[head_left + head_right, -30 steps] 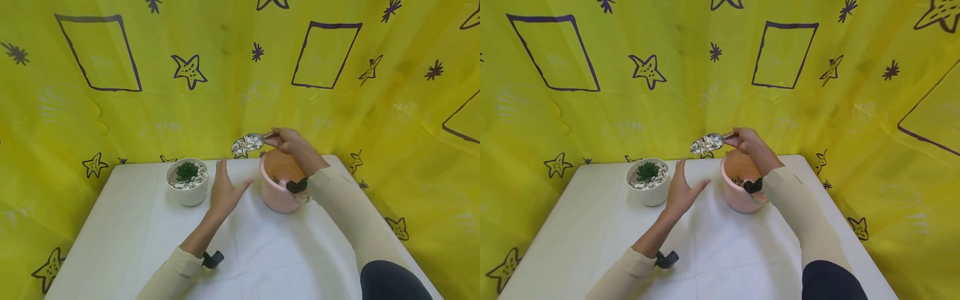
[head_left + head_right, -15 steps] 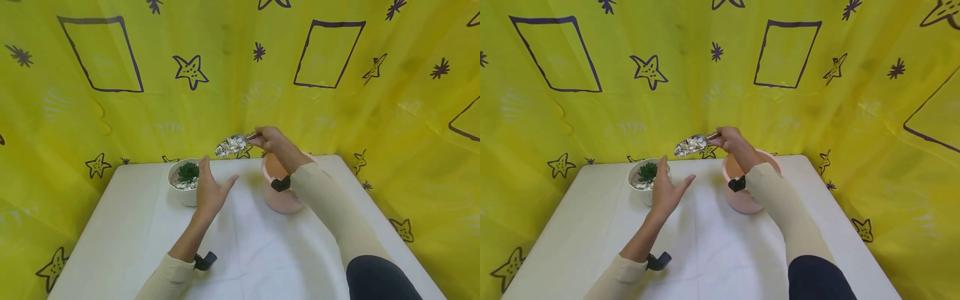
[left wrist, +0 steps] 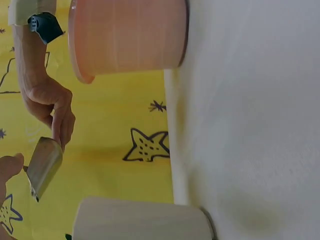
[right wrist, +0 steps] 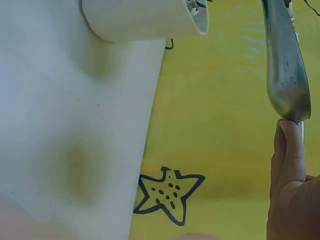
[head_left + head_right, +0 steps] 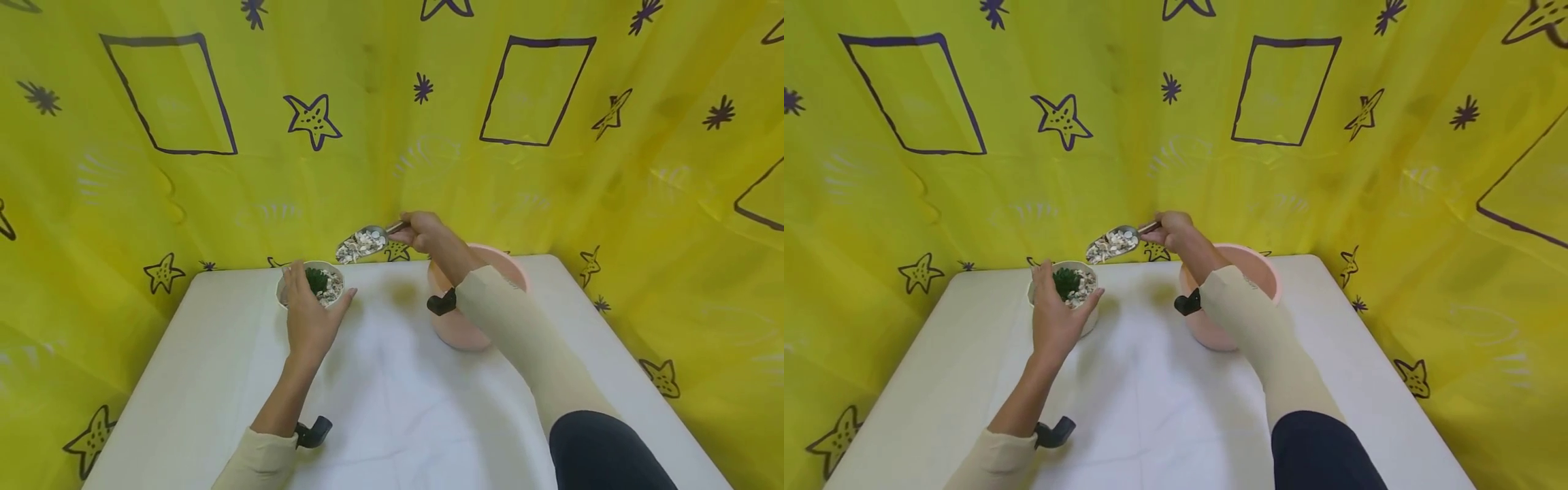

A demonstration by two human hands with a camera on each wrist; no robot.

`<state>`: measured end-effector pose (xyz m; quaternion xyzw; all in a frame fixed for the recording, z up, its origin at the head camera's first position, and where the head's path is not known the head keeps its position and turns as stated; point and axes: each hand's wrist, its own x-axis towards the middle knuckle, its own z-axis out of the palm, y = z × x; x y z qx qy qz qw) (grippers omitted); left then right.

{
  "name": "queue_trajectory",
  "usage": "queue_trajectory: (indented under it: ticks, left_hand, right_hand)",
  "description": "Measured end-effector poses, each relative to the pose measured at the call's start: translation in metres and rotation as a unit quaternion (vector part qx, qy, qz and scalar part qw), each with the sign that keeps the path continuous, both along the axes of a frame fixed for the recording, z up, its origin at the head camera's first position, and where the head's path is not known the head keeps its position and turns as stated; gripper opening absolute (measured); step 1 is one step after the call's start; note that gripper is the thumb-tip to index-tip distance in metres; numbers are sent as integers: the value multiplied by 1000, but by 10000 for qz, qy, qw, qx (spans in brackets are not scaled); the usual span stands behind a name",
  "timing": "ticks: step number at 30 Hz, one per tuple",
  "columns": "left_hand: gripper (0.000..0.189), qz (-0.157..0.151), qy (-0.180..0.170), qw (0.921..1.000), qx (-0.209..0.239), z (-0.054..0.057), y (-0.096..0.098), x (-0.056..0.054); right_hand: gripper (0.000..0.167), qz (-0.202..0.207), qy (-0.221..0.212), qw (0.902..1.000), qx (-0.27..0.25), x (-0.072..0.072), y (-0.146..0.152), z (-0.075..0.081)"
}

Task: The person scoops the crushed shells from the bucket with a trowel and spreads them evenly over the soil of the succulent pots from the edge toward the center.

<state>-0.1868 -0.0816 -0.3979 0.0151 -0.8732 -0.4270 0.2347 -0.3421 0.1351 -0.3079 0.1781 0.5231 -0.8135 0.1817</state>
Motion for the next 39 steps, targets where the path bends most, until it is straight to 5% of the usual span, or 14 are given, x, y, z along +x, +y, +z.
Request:
queue_trajectory:
  ticks: [12,28,39]
  left_hand:
    - [133,375,-621,9970,-277,-21,-29,-6]
    - [138,429,-1355,9898,49,-36,-45,-12]
    - [128,336,-1187,9914,434,-38,-52,-15]
  right_hand:
    - [46,46,44,10000,17,-1,-15,-8]
    - [41,-30,14,9997,234,-6,-36,-9]
    - [40,-146,109,9994,292,-8,-43,-17]
